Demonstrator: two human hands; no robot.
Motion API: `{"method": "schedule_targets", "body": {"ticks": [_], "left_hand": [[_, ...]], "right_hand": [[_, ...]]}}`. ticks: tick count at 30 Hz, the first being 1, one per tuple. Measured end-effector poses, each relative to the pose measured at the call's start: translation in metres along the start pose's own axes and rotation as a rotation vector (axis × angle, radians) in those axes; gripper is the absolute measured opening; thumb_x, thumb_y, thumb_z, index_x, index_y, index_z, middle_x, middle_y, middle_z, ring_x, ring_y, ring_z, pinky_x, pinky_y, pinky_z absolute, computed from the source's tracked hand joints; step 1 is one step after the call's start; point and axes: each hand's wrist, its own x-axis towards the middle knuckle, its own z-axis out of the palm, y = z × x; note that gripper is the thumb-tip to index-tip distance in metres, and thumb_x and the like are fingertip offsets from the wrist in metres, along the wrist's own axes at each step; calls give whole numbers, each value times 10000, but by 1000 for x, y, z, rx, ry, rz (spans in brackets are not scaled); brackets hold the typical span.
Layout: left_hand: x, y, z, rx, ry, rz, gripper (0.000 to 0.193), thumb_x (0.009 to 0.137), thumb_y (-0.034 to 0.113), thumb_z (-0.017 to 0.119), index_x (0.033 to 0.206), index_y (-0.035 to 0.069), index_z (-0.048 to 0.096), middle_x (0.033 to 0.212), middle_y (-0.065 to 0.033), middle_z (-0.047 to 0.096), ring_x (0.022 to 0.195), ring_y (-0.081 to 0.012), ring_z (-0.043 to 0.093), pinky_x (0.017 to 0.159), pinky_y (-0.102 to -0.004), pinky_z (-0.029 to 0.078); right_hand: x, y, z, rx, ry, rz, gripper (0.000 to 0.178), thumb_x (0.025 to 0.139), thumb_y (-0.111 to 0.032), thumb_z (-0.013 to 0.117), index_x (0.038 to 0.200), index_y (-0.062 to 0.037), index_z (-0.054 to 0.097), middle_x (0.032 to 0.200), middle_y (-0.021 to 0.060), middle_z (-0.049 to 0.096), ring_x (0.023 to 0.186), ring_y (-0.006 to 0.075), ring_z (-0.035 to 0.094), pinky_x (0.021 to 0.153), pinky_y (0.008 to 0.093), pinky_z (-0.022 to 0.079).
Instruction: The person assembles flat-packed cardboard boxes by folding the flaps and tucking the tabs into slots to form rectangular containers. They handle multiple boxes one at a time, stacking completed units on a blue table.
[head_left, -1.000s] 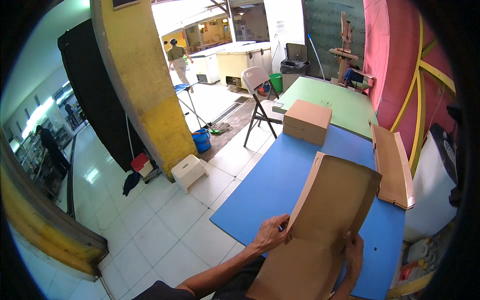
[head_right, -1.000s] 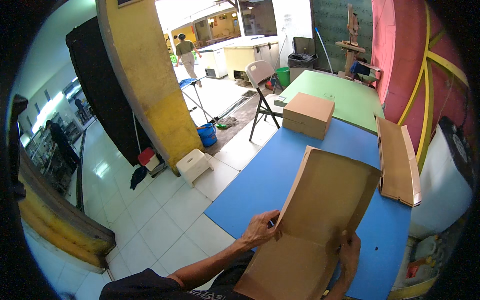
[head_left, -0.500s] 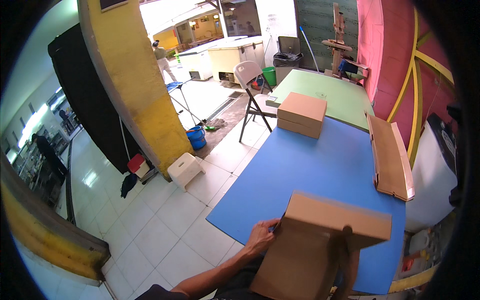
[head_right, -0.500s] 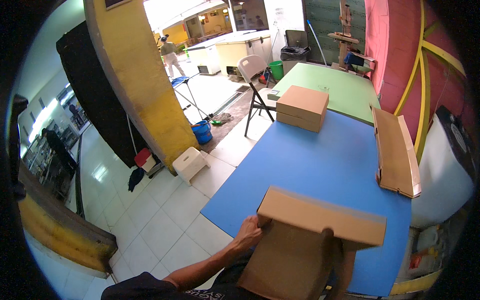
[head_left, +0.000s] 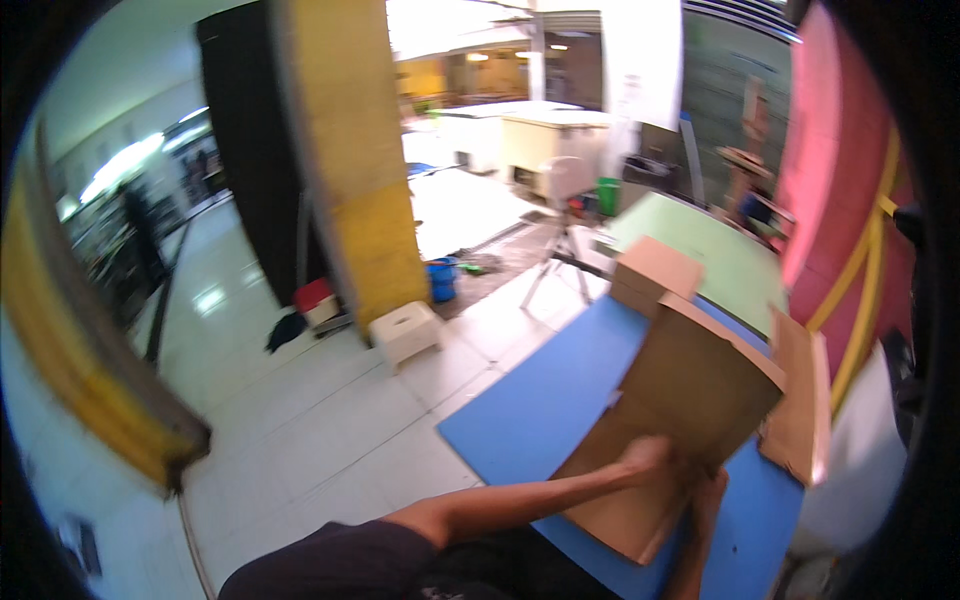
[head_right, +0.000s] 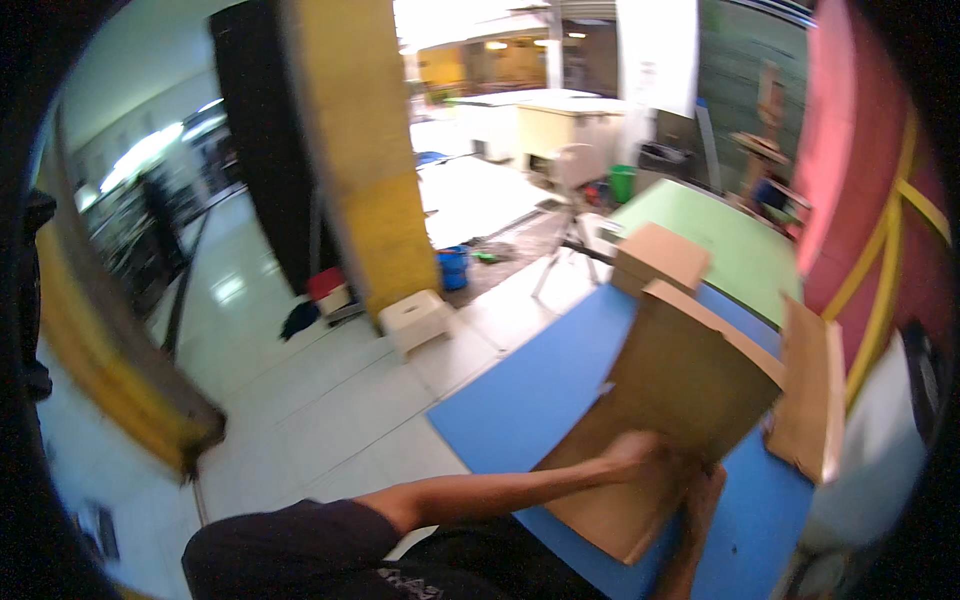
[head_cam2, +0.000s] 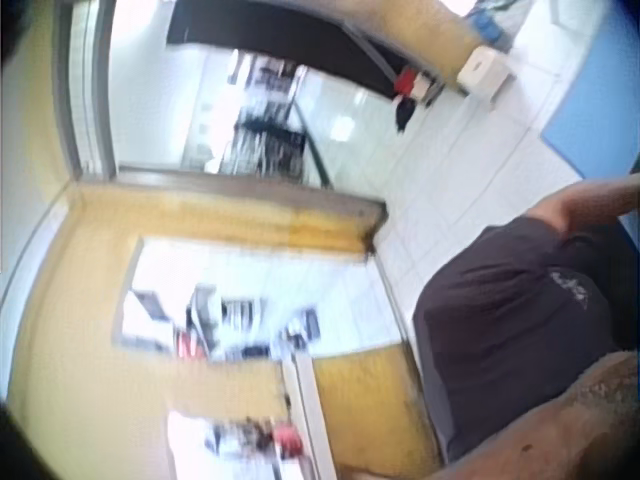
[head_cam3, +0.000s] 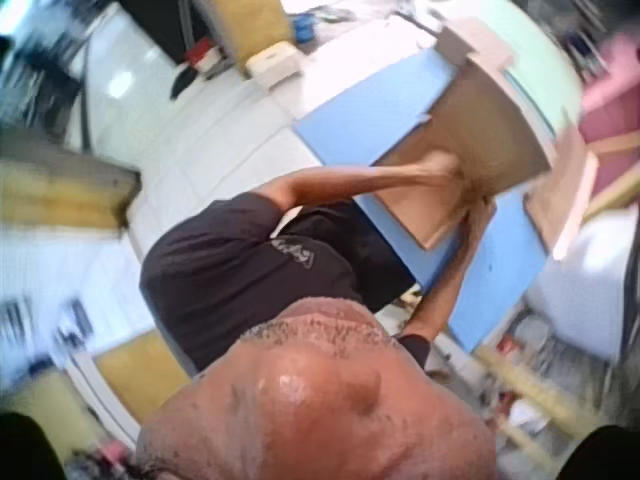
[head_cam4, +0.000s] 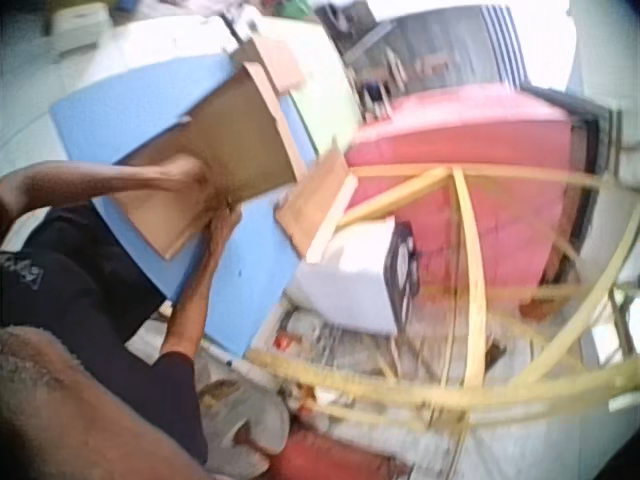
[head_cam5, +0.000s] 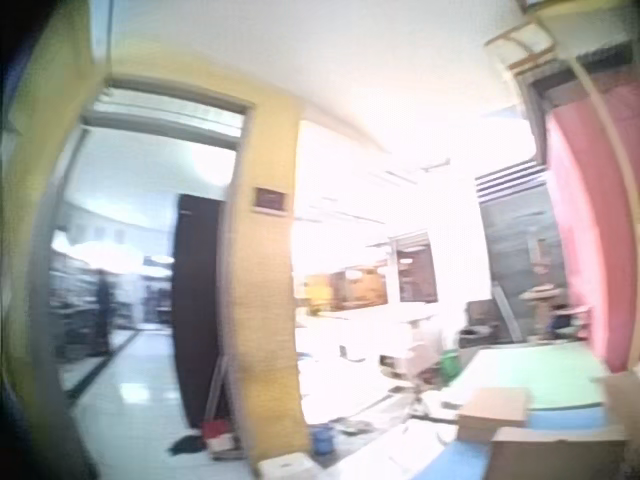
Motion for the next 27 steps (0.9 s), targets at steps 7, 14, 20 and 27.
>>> {"method": "schedule_targets", "body": {"ticks": [7, 14, 20, 27], "left_hand": [[57, -53, 76, -500, -62, 287, 216, 891, 202, 622, 970, 16, 699, 935, -169, 685, 851, -304, 640, 760, -402, 526], [71, -19, 39, 179, -189, 55, 453, 726, 390, 770, 937, -10, 741, 913, -215, 715, 835, -290, 698, 743, -369, 565], [88, -7, 40, 80, -141, -183, 423, 656, 333, 836, 901, -2, 754, 879, -200, 727, 818, -324, 719, 733, -397, 579], [76, 9, 40, 46, -1, -284, 331, 614, 176, 858, 875, 1, 757, 885, -200, 734, 883, -320, 736, 757, -414, 590]], "right_hand": [[-7, -3, -2, -169, -88, 47, 319, 889, -225, 674, 1091, 21, 687, 942, 50, 694, 805, 145, 601, 707, 301, 494], [-19, -34, -11, 128, -193, 205, 365, 839, -67, 661, 1192, 21, 638, 1024, 90, 684, 849, 176, 642, 736, 284, 529], [-2, -1, -22, 255, -67, 304, 344, 871, -71, 681, 1199, 10, 616, 1007, 94, 680, 803, 152, 646, 702, 255, 534], [4, 26, -23, 526, -69, 290, 371, 877, -47, 696, 1209, 4, 536, 1014, 90, 648, 873, 173, 651, 780, 279, 541]]}}
